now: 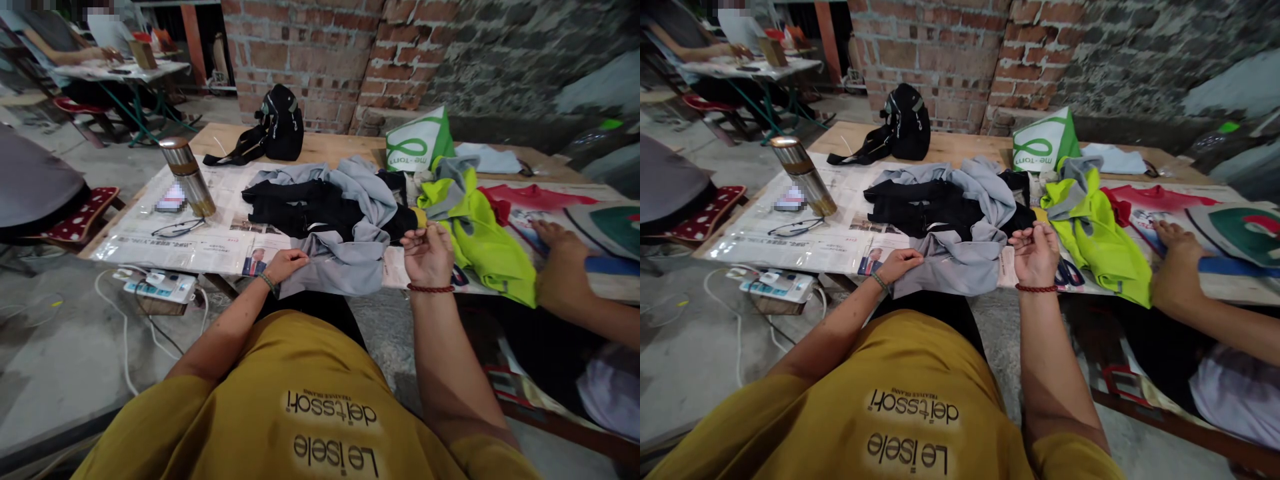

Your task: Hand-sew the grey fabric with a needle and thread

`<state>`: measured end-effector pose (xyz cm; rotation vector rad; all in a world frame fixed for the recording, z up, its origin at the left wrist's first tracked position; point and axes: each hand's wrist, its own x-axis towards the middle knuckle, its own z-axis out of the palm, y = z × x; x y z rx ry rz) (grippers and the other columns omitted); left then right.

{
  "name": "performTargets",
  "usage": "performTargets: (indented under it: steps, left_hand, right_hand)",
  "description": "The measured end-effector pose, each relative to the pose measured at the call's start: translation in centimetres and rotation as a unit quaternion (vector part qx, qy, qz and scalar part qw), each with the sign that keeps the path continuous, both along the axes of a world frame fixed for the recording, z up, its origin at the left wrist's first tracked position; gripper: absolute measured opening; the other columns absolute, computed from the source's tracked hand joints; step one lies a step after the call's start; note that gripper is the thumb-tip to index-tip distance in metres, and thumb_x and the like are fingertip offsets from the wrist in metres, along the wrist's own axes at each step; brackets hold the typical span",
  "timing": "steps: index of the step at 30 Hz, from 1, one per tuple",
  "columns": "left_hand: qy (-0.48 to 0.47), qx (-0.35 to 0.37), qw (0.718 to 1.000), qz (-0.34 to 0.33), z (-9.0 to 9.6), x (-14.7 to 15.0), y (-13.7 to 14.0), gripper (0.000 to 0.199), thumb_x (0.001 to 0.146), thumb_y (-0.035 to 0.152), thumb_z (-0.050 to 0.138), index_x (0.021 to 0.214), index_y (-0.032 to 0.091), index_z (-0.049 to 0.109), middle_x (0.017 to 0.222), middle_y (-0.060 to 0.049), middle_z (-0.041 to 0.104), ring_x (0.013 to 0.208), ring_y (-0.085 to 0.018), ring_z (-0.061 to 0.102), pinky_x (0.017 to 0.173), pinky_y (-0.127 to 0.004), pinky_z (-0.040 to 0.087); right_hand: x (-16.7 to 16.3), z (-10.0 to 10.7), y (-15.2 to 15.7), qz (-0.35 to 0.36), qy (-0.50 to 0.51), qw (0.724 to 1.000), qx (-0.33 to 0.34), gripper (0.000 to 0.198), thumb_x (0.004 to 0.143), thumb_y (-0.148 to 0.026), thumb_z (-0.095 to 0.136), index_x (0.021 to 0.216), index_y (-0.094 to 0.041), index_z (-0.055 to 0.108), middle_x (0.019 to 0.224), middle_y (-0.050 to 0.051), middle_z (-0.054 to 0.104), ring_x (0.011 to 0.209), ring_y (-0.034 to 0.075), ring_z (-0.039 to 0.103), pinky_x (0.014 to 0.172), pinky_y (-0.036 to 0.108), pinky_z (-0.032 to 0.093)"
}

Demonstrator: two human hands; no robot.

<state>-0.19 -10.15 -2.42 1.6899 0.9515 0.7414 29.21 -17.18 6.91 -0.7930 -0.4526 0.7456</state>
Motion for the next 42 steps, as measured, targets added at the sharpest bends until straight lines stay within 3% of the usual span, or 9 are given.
performTargets:
  steps: [6, 13, 19, 23, 26, 31, 37, 39, 42]
  left_hand:
    - [-0.002, -0.007, 1.0, 0.007, 0.4, 0.1, -0.2, 0.035, 0.071, 0.047, 0.062, 0.079, 0.013, 0.069, 0.074, -0.001, 0.066, 0.07, -0.014, 0.055, 0.068, -0.024, 0.043]
    - [0.004, -0.009, 1.0, 0.003, 0.7, 0.2, -0.3, 0.035, 0.07, 0.046, 0.063, 0.08, 0.013, 0.07, 0.071, -0.001, 0.064, 0.066, -0.013, 0.053, 0.065, -0.024, 0.041]
    - [0.022, -0.019, 0.995, -0.093, 1.5, -0.2, 0.5, 0.031, 0.067, 0.044, 0.067, 0.076, 0.014, 0.072, 0.07, -0.001, 0.066, 0.066, -0.013, 0.054, 0.065, -0.023, 0.043]
    - [0.119, -0.033, 0.969, -0.213, 2.5, -0.8, 1.7, 0.026, 0.058, 0.04, 0.075, 0.072, 0.017, 0.074, 0.063, 0.003, 0.064, 0.058, -0.012, 0.052, 0.057, -0.022, 0.039]
    - [0.166, -0.029, 0.96, -0.224, 3.6, -1.6, 3.6, 0.019, 0.058, 0.034, 0.075, 0.067, 0.018, 0.073, 0.056, 0.004, 0.061, 0.054, -0.012, 0.049, 0.054, -0.022, 0.037]
    - [0.206, 0.148, 0.966, -0.038, 9.0, -1.9, 7.5, 0.019, 0.073, 0.027, 0.063, 0.076, 0.01, 0.072, 0.059, 0.003, 0.058, 0.06, -0.011, 0.051, 0.063, -0.021, 0.04]
    - [0.178, 0.472, 0.851, 0.145, 17.9, -0.4, 9.0, 0.019, 0.084, 0.021, 0.053, 0.093, 0.016, 0.07, 0.096, -0.004, 0.064, 0.097, -0.019, 0.058, 0.089, -0.03, 0.045]
    - [0.187, 0.507, 0.828, 0.147, 18.1, -0.5, 8.5, 0.02, 0.085, 0.02, 0.052, 0.097, 0.019, 0.069, 0.1, -0.004, 0.064, 0.099, -0.018, 0.057, 0.09, -0.03, 0.046]
    - [0.216, 0.469, 0.852, 0.092, 14.4, -1.4, 6.9, 0.019, 0.084, 0.021, 0.053, 0.091, 0.017, 0.07, 0.093, -0.004, 0.067, 0.093, -0.017, 0.06, 0.087, -0.03, 0.048]
  right_hand:
    - [-3.6, -2.9, 0.5, 0.121, -0.097, 0.986, -0.059, 0.014, 0.077, -0.028, 0.066, 0.082, -0.019, 0.056, 0.058, -0.003, 0.06, 0.054, 0.013, 0.064, 0.049, 0.024, 0.053]
    - [-10.7, -7.1, 3.3, 0.21, -0.353, 0.902, -0.132, 0.016, 0.083, -0.037, 0.051, 0.084, -0.021, 0.054, 0.07, -0.001, 0.065, 0.067, 0.013, 0.064, 0.069, 0.03, 0.054]
    - [-10.2, -8.1, 4.0, 0.231, -0.512, 0.814, -0.151, 0.015, 0.083, -0.03, 0.046, 0.081, -0.019, 0.056, 0.063, -0.002, 0.062, 0.062, 0.013, 0.058, 0.065, 0.026, 0.047]
    - [-7.9, -6.7, 3.7, 0.191, -0.576, 0.776, -0.17, 0.015, 0.084, -0.028, 0.045, 0.08, -0.02, 0.057, 0.06, -0.003, 0.06, 0.058, 0.013, 0.055, 0.063, 0.025, 0.043]
    - [-6.2, -4.5, 4.4, 0.138, -0.622, 0.758, -0.141, 0.015, 0.086, -0.026, 0.046, 0.078, -0.02, 0.057, 0.061, -0.002, 0.059, 0.059, 0.013, 0.054, 0.064, 0.025, 0.042]
    - [-4.4, 1.3, 7.9, 0.025, -0.649, 0.758, -0.063, 0.013, 0.088, -0.026, 0.05, 0.078, -0.021, 0.057, 0.06, -0.002, 0.056, 0.061, 0.014, 0.052, 0.068, 0.027, 0.041]
    - [-3.6, 8.7, 11.1, -0.13, -0.694, 0.708, 0.002, 0.019, 0.094, -0.028, 0.041, 0.094, -0.018, 0.057, 0.074, 0.0, 0.06, 0.072, 0.014, 0.054, 0.077, 0.03, 0.043]
    - [-3.7, 9.0, 10.7, -0.142, -0.69, 0.709, 0.01, 0.021, 0.095, -0.029, 0.038, 0.097, -0.018, 0.056, 0.075, 0.001, 0.06, 0.072, 0.013, 0.054, 0.077, 0.029, 0.043]
    - [-4.5, 6.2, 8.9, -0.098, -0.68, 0.727, 0.013, 0.023, 0.093, -0.029, 0.037, 0.091, -0.017, 0.057, 0.071, 0.002, 0.059, 0.069, 0.014, 0.056, 0.072, 0.029, 0.044]
